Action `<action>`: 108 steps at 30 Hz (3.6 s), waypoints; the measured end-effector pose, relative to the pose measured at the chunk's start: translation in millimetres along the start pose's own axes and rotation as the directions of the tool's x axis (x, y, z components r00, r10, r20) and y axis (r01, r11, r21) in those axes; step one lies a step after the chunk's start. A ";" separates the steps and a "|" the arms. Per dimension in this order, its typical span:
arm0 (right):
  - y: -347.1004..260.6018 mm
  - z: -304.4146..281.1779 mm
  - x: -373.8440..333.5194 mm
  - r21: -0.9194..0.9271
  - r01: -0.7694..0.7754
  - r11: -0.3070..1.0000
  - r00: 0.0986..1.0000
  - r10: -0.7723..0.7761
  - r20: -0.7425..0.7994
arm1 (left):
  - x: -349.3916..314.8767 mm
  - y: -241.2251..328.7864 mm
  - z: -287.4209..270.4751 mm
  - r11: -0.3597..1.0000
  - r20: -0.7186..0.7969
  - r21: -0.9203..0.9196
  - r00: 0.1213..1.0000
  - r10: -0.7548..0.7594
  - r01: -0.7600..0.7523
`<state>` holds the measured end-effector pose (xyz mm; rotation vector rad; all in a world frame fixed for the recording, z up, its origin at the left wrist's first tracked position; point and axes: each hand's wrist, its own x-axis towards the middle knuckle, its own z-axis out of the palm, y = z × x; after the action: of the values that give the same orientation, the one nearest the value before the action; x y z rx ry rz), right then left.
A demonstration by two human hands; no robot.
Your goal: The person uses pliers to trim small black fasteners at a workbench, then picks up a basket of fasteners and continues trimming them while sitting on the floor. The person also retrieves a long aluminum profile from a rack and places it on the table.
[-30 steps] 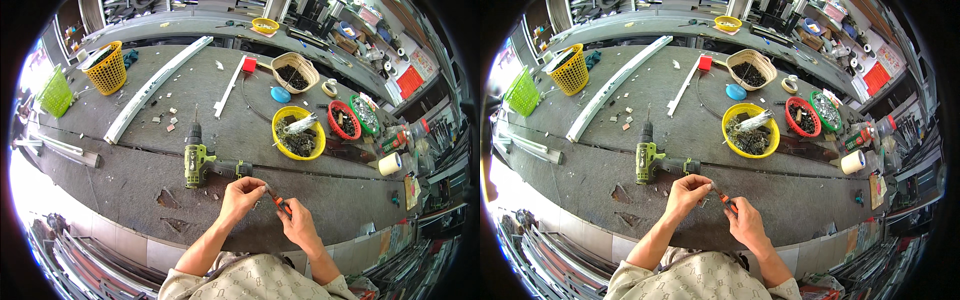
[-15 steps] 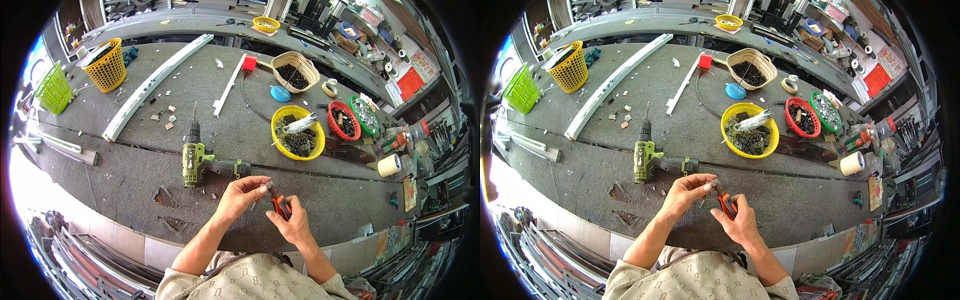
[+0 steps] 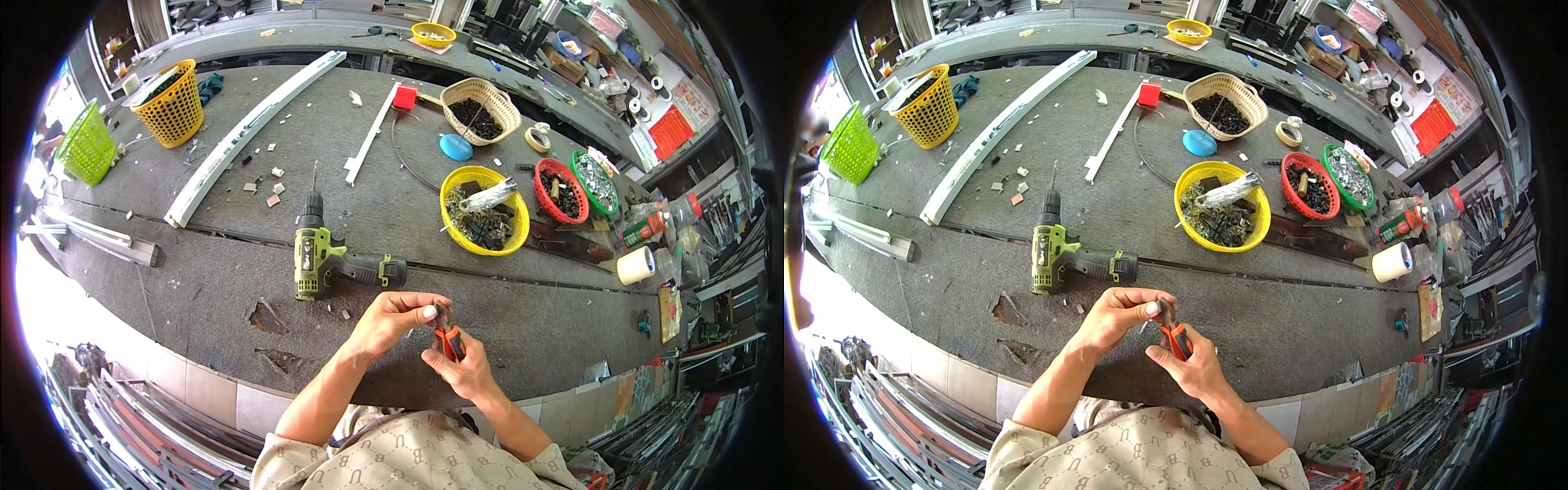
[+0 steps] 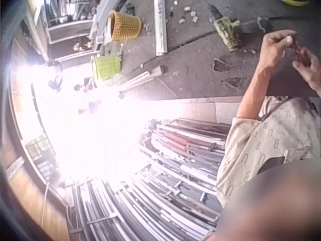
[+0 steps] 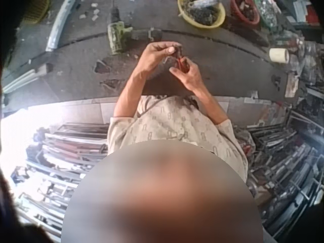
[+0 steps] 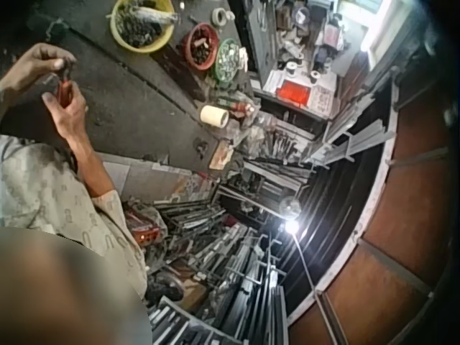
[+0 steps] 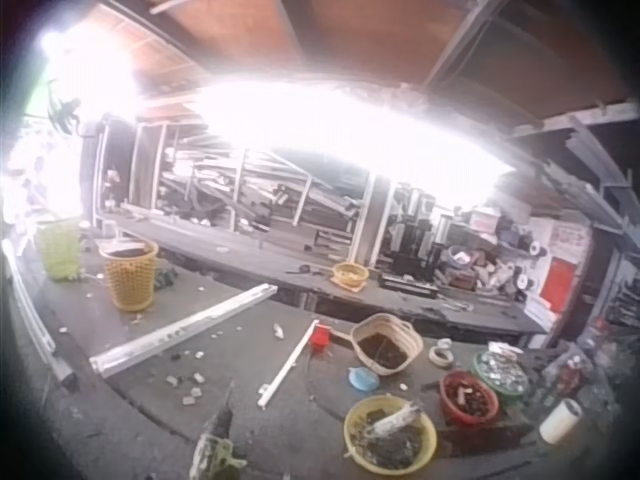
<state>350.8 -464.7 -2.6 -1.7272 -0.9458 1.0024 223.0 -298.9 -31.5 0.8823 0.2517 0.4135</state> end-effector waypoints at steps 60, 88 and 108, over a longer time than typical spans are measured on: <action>-27.2 -6.0 -22.2 -0.275 0.046 0.960 0.998 -0.055 -0.027 | -8.9 3.3 1.3 0.994 0.154 -0.105 0.988 0.005 0.011; -20.7 -3.9 -7.8 -0.170 0.087 0.982 0.996 -0.081 0.038 | -6.7 -0.9 0.3 0.994 0.094 -0.108 0.995 0.018 -0.008; 3.5 11.2 -2.4 -0.135 0.091 0.987 0.991 -0.103 -0.082 | -4.0 -3.0 3.2 1.000 0.081 0.012 0.997 -0.004 0.003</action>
<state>340.3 -464.4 -8.3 -1.8002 -1.0471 0.8091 221.4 -304.6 -31.7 0.9081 0.1809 0.3725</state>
